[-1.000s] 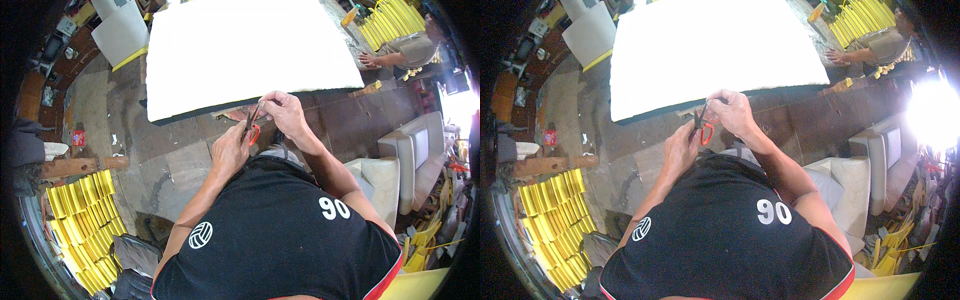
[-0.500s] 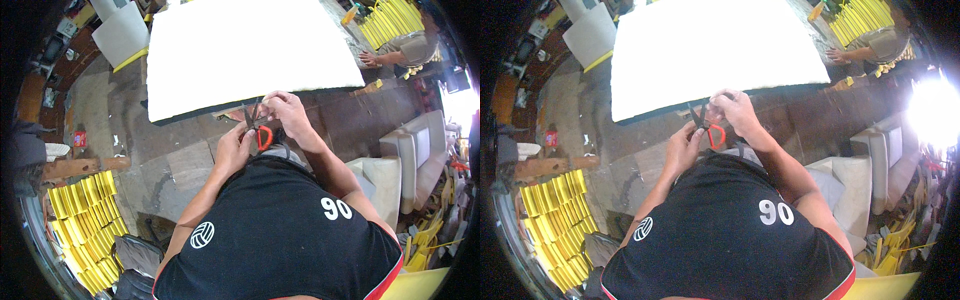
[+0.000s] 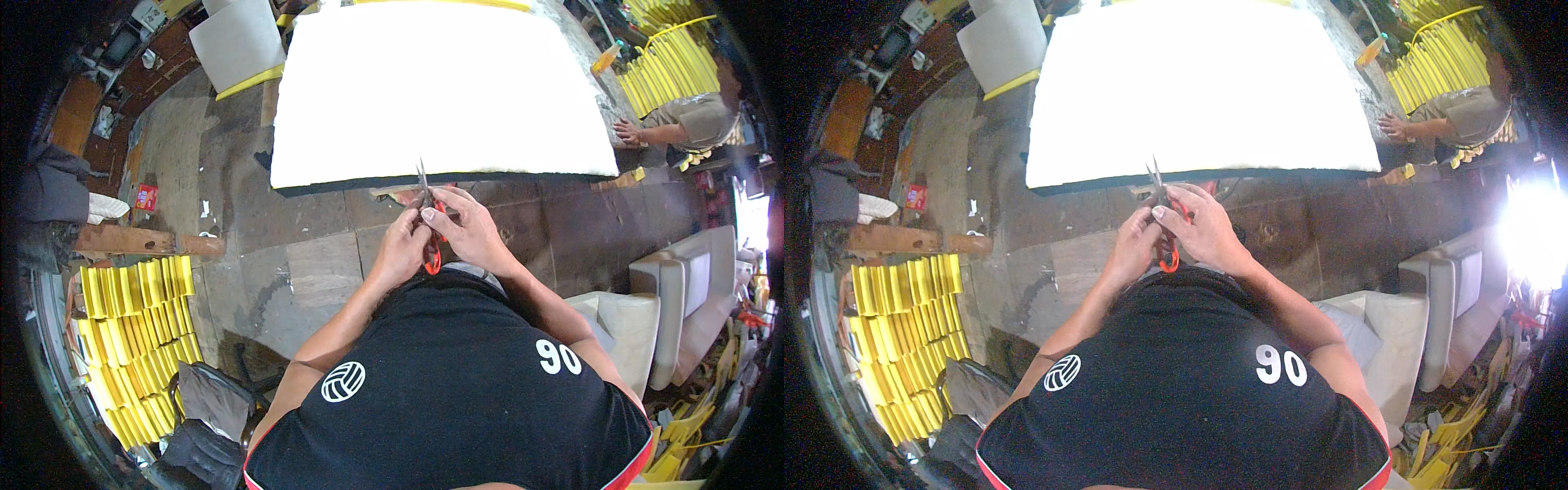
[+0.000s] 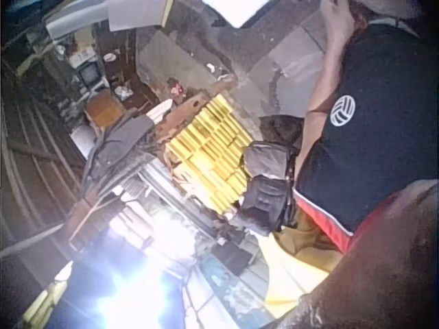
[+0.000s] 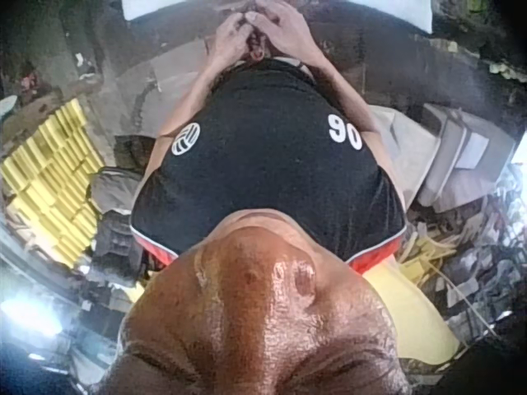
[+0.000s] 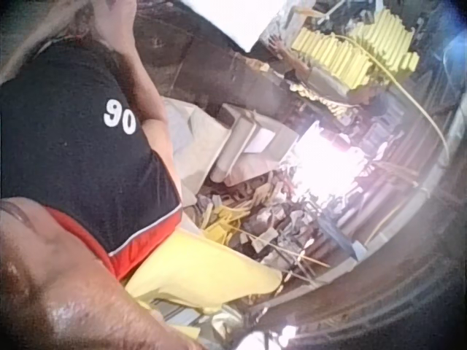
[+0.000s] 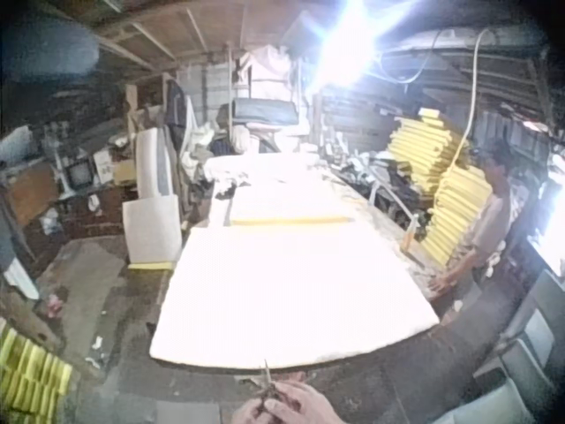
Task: The person positions a large white foam cushion on a workbench, then uses red-handled scissors to cut the fabric cover of a smaller white cushion. The person makes several cuts along the edges of the cushion cover while seated.
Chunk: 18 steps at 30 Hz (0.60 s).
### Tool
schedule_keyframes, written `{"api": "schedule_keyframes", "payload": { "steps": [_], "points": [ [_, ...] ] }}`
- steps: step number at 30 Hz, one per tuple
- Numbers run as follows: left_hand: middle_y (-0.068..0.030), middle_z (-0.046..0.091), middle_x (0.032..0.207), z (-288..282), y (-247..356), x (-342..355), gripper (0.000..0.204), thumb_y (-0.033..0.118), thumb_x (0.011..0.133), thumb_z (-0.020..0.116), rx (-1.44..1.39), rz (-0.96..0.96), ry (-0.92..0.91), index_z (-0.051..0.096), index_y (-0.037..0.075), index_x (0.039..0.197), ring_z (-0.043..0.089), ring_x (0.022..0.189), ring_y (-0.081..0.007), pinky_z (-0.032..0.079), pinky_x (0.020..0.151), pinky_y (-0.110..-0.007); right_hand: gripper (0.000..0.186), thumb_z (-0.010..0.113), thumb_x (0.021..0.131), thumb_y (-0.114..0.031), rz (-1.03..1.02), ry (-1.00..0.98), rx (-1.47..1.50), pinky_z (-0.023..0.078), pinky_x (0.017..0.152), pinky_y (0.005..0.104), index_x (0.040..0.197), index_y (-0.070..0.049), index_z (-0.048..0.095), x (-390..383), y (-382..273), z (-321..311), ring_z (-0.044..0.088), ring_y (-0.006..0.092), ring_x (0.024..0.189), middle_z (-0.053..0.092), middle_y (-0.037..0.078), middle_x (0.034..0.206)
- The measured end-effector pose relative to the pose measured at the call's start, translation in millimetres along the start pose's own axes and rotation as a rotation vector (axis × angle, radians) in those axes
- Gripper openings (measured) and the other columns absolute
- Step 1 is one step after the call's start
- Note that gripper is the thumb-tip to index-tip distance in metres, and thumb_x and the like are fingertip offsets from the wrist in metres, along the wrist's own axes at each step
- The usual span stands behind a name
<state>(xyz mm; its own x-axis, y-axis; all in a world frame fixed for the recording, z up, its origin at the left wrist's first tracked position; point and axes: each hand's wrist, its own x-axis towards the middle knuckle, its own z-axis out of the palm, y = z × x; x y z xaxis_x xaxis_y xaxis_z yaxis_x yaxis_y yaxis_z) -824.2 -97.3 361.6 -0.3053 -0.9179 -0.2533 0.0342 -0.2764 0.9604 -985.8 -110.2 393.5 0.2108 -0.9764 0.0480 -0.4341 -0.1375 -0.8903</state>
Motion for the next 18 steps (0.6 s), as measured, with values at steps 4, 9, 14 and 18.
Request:
{"api": "schedule_keyframes", "payload": {
  "steps": [4,9,14,18],
  "points": [
    [-0.0169,0.057,0.124,4,7,-7,0.066,0.007,0.095,0.05,0.122,0.142,-0.117,0.019,0.002,0.153,0.058,0.112,-0.022,0.048,0.094,-0.033,0.029,0.056,0.096,-0.019,0.052,0.035,0.132,0.053,0.075,0.0313,0.115,0.003,0.062,4,9,2,0.065,0.0164,0.09,0.067,0.015,0.103],
    [-0.0156,0.059,0.128,2,26,-14,0.06,0.005,0.096,0.051,0.215,0.127,-0.124,0.027,0.004,0.151,0.058,0.117,-0.0204,0.047,0.098,-0.033,0.019,0.052,0.098,-0.011,0.076,0.014,0.344,0.05,0.07,0.0286,0.108,0.0,0.064,7,20,-4,0.06,0.0102,0.08,0.065,0.006,0.088],
    [-0.0094,0.07,0.104,-10,46,-14,0.041,0.01,0.095,0.058,0.399,0.057,-0.006,0.054,0.003,0.135,0.065,0.091,-0.0154,0.052,0.083,-0.029,0.017,0.053,0.098,-0.011,0.083,0.017,0.386,0.046,0.067,0.0256,0.105,-0.001,0.064,2,10,-2,0.052,0.0074,0.075,0.06,0.001,0.083],
    [-0.0053,0.07,0.095,-21,48,-6,0.029,0.013,0.093,0.064,0.301,0.236,0.155,0.064,0.0,0.119,0.063,0.082,-0.0086,0.052,0.074,-0.025,0.018,0.055,0.095,-0.013,0.225,-0.072,0.268,0.043,0.065,0.0262,0.105,-0.001,0.064,-1,10,-7,0.05,0.0077,0.075,0.058,0.002,0.079]
  ]
}}
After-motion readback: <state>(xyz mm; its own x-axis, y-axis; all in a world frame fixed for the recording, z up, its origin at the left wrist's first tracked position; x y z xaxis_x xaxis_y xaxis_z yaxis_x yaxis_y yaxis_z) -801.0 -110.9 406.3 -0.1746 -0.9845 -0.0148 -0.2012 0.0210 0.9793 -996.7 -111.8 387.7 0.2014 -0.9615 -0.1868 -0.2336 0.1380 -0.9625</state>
